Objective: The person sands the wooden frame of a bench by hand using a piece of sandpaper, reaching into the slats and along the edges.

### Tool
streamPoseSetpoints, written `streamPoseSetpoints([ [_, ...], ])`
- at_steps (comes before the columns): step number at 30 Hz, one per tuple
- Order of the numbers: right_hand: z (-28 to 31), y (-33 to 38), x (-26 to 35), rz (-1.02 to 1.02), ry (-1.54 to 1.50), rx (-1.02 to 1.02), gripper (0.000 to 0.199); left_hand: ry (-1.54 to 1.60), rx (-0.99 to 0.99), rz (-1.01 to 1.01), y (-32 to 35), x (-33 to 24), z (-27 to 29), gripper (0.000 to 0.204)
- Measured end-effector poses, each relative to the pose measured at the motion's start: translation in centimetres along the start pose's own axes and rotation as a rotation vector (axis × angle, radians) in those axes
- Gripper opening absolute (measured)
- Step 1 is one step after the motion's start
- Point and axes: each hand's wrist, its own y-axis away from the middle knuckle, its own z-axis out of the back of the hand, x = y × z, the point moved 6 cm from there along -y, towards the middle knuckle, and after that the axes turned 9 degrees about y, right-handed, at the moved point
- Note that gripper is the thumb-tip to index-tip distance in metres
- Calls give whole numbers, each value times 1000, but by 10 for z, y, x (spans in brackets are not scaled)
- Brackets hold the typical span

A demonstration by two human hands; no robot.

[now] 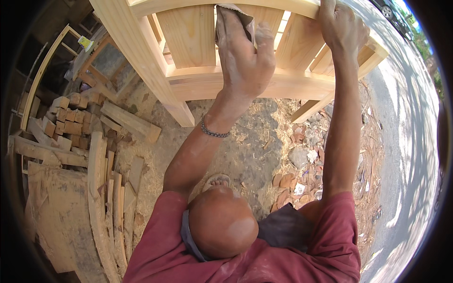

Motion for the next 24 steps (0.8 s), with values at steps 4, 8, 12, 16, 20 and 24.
streamPoseSetpoints([
  [4,-3,-3,3,-16,-50,76,65,-233,-12,-201,35,37,8,54],
  [8,-12,-4,-6,-20,-25,51,67,-82,189,178,7,24,4,60],
  [12,-12,4,4,-46,12,123,68,-415,-88,-158,5,24,17,25],
  [16,-2,-1,3,-53,30,57,68,-119,33,0,16,26,21,48],
  [20,-2,10,6,-49,-49,95,70,68,182,330,15,24,21,51],
  [24,-13,-5,-2,-41,58,77,70,156,174,344,19,17,24,54],
])
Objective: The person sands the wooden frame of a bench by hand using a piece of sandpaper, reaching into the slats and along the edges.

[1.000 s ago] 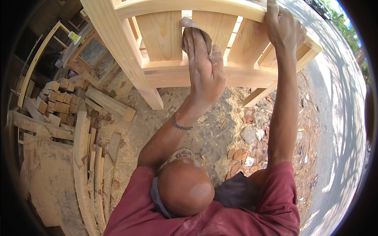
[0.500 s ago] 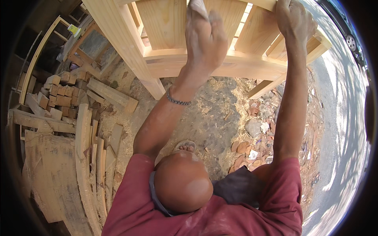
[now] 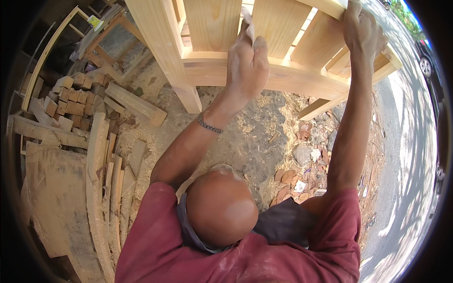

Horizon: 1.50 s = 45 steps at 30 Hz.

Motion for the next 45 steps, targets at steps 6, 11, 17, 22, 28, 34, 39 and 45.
streamPoseSetpoints([
  [6,-10,-2,-11,-7,15,154,84,17,30,-54,-9,-5,-9,62],
  [11,-18,1,1,6,-62,190,80,-58,-129,-411,5,9,3,59],
  [17,-4,0,0,47,-125,5,68,-134,-106,-315,-12,4,-4,42],
  [22,7,6,7,96,-9,-57,60,-177,-144,-83,19,33,3,49],
  [28,8,4,3,85,-112,-19,56,-172,-112,-62,-15,6,3,54],
  [34,-2,5,-9,80,-152,-29,57,-162,-76,-76,-16,18,3,34],
  [39,2,3,-3,74,-196,-8,58,-282,-215,-247,-6,43,8,17],
  [45,-1,12,-15,71,-168,24,57,-220,-115,-10,-25,29,7,31],
])
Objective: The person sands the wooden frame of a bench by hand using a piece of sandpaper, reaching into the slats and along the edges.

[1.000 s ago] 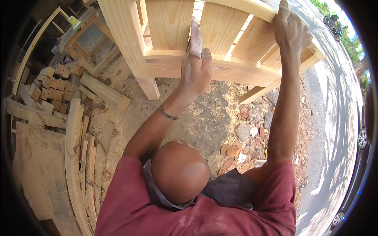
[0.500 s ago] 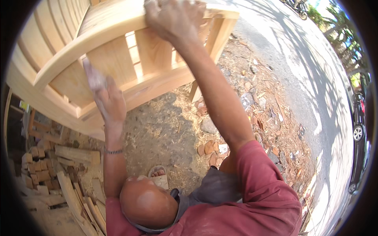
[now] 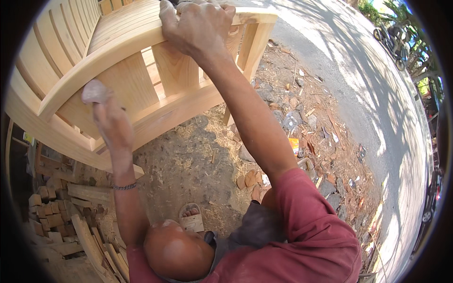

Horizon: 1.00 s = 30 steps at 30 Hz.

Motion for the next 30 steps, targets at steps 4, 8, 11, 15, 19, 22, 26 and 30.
streamPoseSetpoints([
  [4,1,-6,16,21,43,-83,58,-563,66,-304,37,-16,-8,43],
  [8,17,-11,15,15,64,-47,51,-694,220,-48,35,-18,-14,50],
  [11,17,-11,18,8,-1,-17,46,-695,219,-45,39,-7,-6,46],
  [15,15,-7,27,-3,107,-112,44,-328,134,32,26,-12,12,39],
  [19,28,-9,29,8,-64,-76,46,-265,132,95,14,-10,6,47],
  [22,19,-8,28,-13,81,-44,49,-269,23,7,24,-11,-1,47],
  [26,13,-11,17,-26,141,1,53,-172,21,-49,40,-31,-8,43],
  [30,3,-15,22,-38,95,132,57,-314,170,222,9,10,-4,52],
])
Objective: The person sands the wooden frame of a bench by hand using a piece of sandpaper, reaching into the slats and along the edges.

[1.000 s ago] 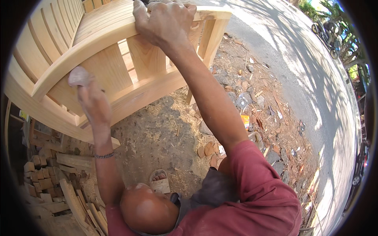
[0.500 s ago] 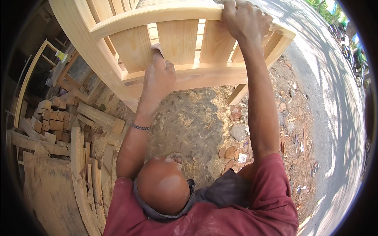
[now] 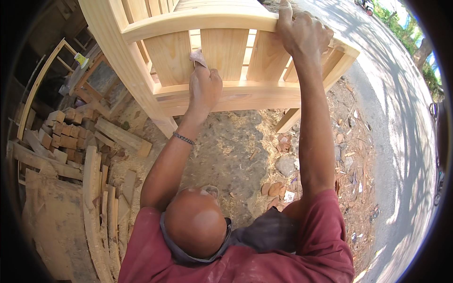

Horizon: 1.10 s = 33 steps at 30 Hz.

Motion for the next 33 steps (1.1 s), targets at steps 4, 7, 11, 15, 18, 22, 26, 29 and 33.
streamPoseSetpoints([
  [4,-5,8,-8,24,-127,-144,57,121,-150,-224,22,-13,1,43],
  [7,-7,4,-7,-8,7,-98,55,87,-323,-470,32,-16,1,33],
  [11,-11,4,-9,5,-32,-117,55,172,-172,-165,39,-6,-6,43],
  [15,-6,5,-6,-21,-46,-24,63,180,-119,-110,36,-19,1,46],
  [18,-5,1,-3,-15,-8,0,56,120,-147,-102,12,-6,4,45],
  [22,-10,1,-5,5,9,-42,56,270,-318,-431,15,-18,3,35],
  [26,-8,2,-4,9,-9,-67,66,358,-287,-270,6,-55,16,37],
  [29,0,5,-3,-6,-8,35,67,311,-174,-83,7,-54,16,38],
  [33,-3,1,-6,2,27,-10,68,304,-526,-601,19,-50,13,38],
])
